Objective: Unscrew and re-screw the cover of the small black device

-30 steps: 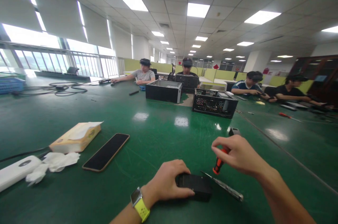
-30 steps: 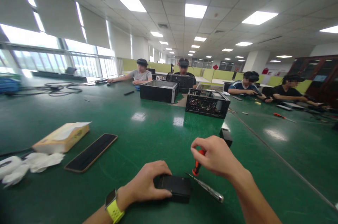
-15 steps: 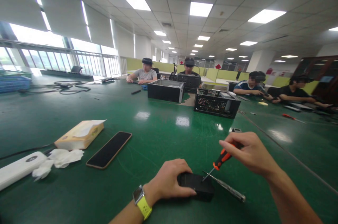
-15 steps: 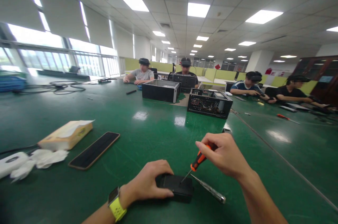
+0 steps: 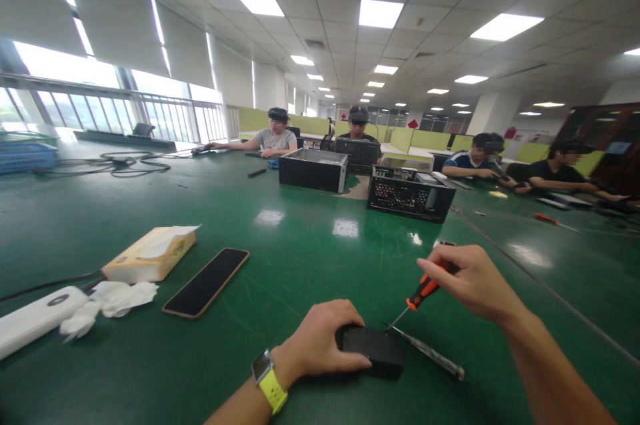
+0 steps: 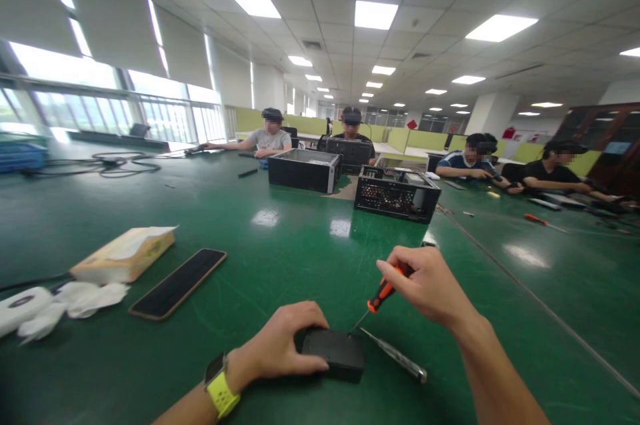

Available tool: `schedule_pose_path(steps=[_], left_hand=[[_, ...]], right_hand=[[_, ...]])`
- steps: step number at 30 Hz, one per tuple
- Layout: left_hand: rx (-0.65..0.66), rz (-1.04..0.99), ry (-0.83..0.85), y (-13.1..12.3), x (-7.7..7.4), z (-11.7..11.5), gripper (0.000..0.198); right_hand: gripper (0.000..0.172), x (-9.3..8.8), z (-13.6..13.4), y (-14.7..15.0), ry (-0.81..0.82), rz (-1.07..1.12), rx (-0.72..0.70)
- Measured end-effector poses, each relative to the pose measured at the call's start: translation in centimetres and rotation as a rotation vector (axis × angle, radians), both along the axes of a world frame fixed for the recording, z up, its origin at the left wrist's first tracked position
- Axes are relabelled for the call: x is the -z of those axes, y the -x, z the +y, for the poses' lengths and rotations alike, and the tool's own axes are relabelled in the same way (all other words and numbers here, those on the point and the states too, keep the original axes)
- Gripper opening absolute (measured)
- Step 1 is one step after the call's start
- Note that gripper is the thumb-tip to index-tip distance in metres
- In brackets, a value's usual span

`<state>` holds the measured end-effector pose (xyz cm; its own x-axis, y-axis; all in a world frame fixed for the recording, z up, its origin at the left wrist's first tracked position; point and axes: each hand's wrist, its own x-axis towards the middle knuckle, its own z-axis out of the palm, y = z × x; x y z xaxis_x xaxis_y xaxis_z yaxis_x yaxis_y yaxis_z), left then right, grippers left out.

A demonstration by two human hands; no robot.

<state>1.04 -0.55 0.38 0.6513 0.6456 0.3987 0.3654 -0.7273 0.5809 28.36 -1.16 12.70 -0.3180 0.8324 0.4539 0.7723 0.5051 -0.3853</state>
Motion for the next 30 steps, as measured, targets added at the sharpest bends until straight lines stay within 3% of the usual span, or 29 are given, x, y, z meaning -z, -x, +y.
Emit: schedule_pose_path(steps=[11,18,25,30], left_hand=[[0.010,-0.010,-0.006,0.0,0.3,0.1,0.044],[0.017,-0.007,-0.024,0.0,0.4,0.2,0.042],[0.004,-0.021,-0.023,-0.1,0.5,0.2,0.042],[0.015,-0.016,-0.022,0.0,0.4,0.3,0.040]], right_hand=[[0.042,-0.4,-0.5,0.3,0.004,-0.038,-0.028],[0.019,-1.6,-1.6,-0.1,0.069,-0.098,-0.164],[0.030,-1.2,-1.3,0.1,0.069,-0.137,-0.077],[0.020,-1.7,-1.7,0.3,0.058,-0.122,-0.188]])
